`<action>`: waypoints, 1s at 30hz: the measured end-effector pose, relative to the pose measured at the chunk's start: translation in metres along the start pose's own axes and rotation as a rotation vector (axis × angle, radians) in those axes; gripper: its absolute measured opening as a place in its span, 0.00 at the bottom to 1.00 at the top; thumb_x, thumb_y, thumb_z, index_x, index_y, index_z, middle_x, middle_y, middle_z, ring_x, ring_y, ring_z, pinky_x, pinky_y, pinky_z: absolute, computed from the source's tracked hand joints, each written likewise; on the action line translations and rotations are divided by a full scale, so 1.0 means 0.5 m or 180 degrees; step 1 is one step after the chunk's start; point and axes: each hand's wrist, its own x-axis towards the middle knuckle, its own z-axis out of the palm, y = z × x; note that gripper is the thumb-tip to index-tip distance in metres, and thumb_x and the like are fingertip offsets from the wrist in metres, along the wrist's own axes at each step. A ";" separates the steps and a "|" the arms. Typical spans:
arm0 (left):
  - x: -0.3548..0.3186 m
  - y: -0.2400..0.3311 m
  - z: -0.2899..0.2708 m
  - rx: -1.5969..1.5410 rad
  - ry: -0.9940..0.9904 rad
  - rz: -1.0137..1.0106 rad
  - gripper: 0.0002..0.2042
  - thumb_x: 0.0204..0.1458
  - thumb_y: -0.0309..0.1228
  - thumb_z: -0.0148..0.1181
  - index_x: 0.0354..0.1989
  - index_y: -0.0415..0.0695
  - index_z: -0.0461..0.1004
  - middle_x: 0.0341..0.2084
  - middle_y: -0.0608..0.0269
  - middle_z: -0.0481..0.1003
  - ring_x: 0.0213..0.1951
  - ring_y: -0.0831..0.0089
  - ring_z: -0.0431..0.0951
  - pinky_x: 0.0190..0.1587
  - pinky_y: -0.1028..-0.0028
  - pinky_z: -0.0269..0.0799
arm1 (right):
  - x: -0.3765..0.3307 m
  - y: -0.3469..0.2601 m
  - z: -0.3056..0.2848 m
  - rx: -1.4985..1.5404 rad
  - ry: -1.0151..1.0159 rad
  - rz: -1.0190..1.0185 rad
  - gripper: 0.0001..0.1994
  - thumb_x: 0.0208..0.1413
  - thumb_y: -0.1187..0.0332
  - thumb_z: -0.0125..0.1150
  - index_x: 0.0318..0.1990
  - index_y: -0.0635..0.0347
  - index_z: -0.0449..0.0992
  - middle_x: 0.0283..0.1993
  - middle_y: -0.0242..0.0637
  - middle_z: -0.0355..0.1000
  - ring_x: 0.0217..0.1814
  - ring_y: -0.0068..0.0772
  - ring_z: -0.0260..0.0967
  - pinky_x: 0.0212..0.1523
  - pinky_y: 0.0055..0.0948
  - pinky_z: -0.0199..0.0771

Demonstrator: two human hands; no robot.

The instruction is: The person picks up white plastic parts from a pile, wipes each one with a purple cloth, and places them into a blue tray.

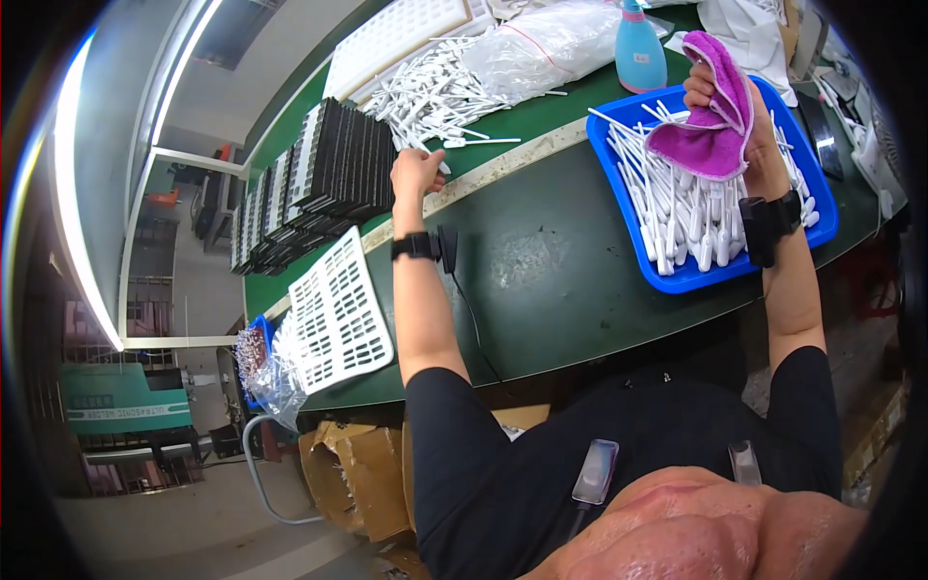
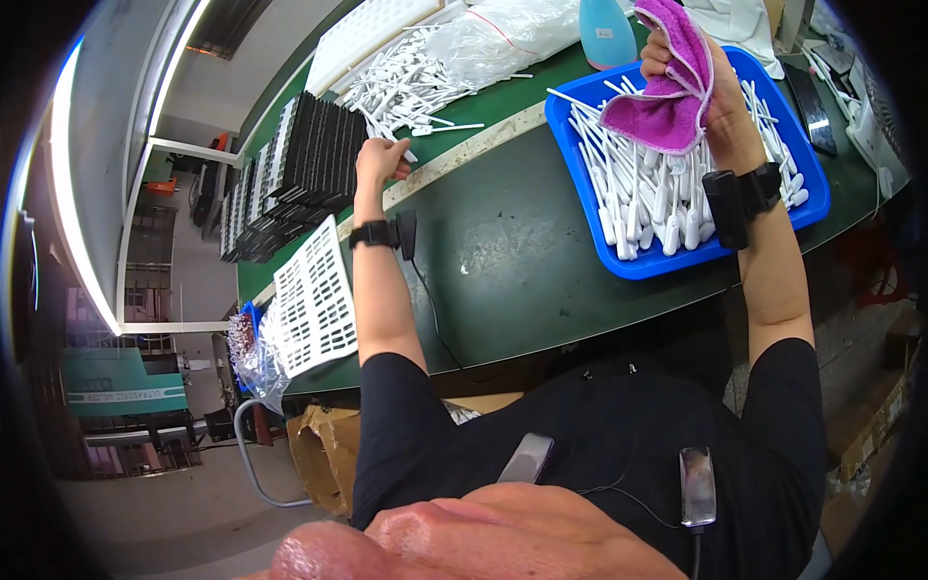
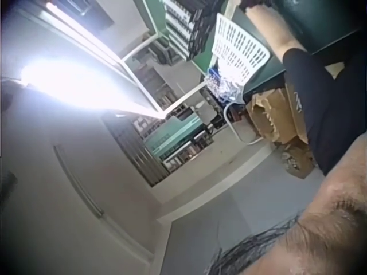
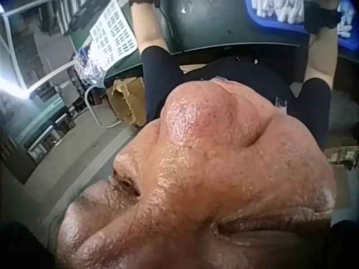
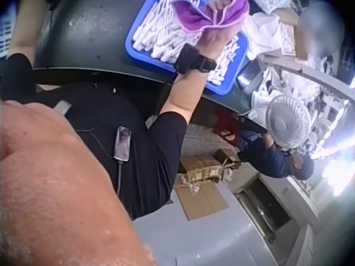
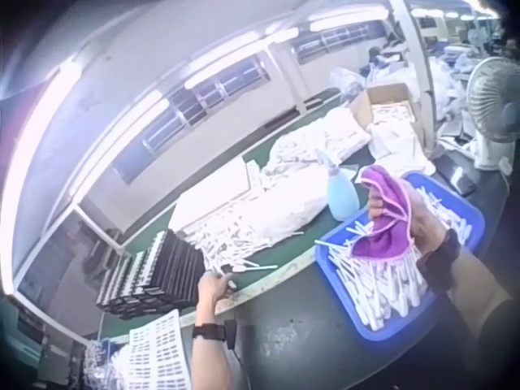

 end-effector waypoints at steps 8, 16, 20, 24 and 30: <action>-0.122 0.158 0.088 -0.4646 -0.0629 0.1029 0.17 0.58 0.34 0.50 0.50 0.35 0.66 0.36 0.53 0.74 0.36 0.64 0.79 0.35 0.73 0.78 | -0.008 -0.010 0.003 -0.0107 0.0649 -0.0183 0.10 0.62 0.67 0.45 0.39 0.68 0.65 0.28 0.33 0.59 0.28 0.24 0.55 0.31 0.24 0.62; -0.176 0.249 0.176 -0.4880 -0.1208 0.1207 0.15 0.58 0.35 0.51 0.48 0.37 0.68 0.35 0.59 0.73 0.33 0.71 0.77 0.35 0.75 0.77 | -0.005 -0.005 0.003 0.0155 0.1093 -0.0356 0.12 0.63 0.65 0.41 0.35 0.66 0.65 0.25 0.33 0.59 0.24 0.24 0.55 0.28 0.23 0.62; -0.191 0.251 0.184 -0.4570 -0.1203 0.1229 0.14 0.59 0.36 0.51 0.45 0.38 0.69 0.32 0.65 0.72 0.29 0.76 0.74 0.29 0.77 0.74 | -0.002 -0.005 0.007 0.0130 0.0884 -0.0287 0.12 0.63 0.65 0.41 0.33 0.64 0.65 0.25 0.33 0.60 0.25 0.23 0.56 0.28 0.23 0.61; -0.195 0.254 0.207 -0.4457 -0.1082 0.1343 0.12 0.59 0.37 0.50 0.40 0.39 0.70 0.28 0.68 0.70 0.25 0.80 0.71 0.22 0.78 0.69 | 0.001 -0.008 0.001 0.0162 0.0767 -0.0275 0.12 0.63 0.65 0.41 0.34 0.65 0.65 0.26 0.34 0.60 0.25 0.23 0.56 0.28 0.23 0.62; -0.205 0.260 0.219 -0.4442 -0.0920 0.1280 0.12 0.60 0.37 0.48 0.35 0.40 0.69 0.25 0.70 0.67 0.22 0.81 0.69 0.18 0.79 0.66 | -0.006 -0.010 -0.009 -0.0060 0.0809 -0.0252 0.15 0.64 0.62 0.40 0.37 0.68 0.67 0.27 0.37 0.65 0.28 0.29 0.63 0.33 0.27 0.69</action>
